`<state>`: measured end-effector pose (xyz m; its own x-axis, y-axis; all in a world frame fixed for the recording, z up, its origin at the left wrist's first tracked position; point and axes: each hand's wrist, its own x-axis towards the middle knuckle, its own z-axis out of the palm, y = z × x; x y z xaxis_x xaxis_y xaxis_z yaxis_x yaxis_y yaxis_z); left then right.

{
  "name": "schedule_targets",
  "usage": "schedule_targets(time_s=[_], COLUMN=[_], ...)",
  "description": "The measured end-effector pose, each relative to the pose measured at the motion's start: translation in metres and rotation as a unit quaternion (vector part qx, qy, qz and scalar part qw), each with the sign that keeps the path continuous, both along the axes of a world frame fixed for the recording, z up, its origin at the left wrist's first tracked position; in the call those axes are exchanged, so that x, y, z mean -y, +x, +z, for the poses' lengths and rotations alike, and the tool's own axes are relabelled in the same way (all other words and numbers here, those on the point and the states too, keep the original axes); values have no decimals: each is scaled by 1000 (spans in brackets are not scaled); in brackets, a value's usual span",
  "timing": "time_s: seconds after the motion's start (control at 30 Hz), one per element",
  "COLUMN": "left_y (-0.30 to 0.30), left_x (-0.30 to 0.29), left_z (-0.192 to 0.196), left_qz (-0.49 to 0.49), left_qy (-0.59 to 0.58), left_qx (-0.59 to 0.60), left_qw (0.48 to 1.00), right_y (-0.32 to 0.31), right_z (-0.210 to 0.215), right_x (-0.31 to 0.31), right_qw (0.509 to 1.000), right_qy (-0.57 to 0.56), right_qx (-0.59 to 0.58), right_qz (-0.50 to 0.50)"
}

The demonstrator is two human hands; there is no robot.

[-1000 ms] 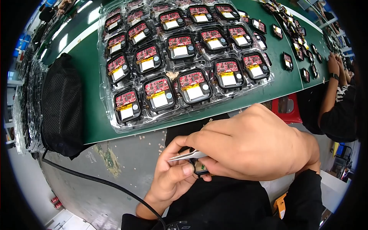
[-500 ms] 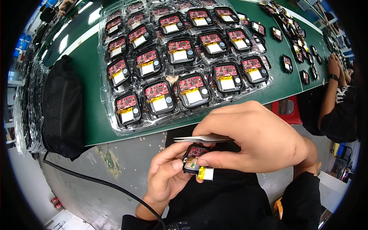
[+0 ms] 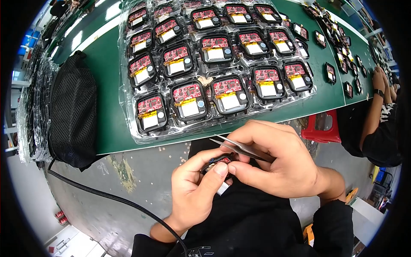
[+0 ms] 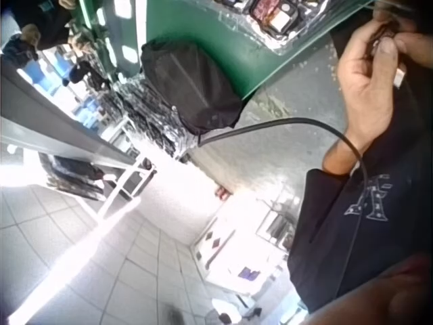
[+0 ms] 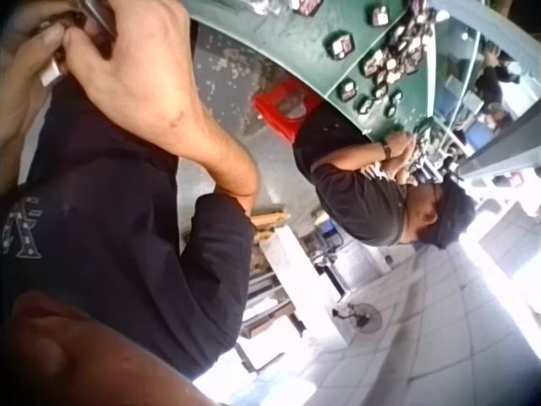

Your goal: Assembling small electronic modules at a factory workstation using tweezers.

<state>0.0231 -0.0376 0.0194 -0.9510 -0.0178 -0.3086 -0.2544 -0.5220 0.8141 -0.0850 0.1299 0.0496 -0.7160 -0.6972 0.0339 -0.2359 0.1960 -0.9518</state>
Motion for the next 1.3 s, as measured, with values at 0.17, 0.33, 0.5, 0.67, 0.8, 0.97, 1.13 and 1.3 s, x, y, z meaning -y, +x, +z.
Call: schedule_targets(time_s=[0.17, 0.33, 0.5, 0.67, 0.8, 0.97, 1.13, 1.3], left_y=[0, 0, 2, 1, 0, -2, -5, -6], left_x=[-1, 0, -1, -1, -4, -6, -13, -16], left_z=[3, 4, 3, 1, -1, -2, 3, 8], left_qz=[0, -8, -5, -17, -3, 2, 27, 42], left_qy=[-5, -6, 9, 24, 56, 111, 53, 30], left_qx=[9, 20, 31, 20, 33, 49, 102, 117], left_qw=[1000, 1000, 999, 999, 998, 993, 993, 992], right_y=[2, 5, 5, 7, 7, 8, 9, 10], right_z=[-2, 5, 1, 5, 4, 3, 3, 5], right_x=[0, 1, 0, -1, 1, -1, -4, -7], right_qw=[1000, 998, 999, 997, 994, 989, 980, 980], right_qy=[-17, 9, -7, -4, -8, -9, -15, -11], right_qx=[-1, 58, 50, 79, 108, 140, 197, 199], right_qz=[-1, -12, -3, -19, -19, -42, -36, -13])
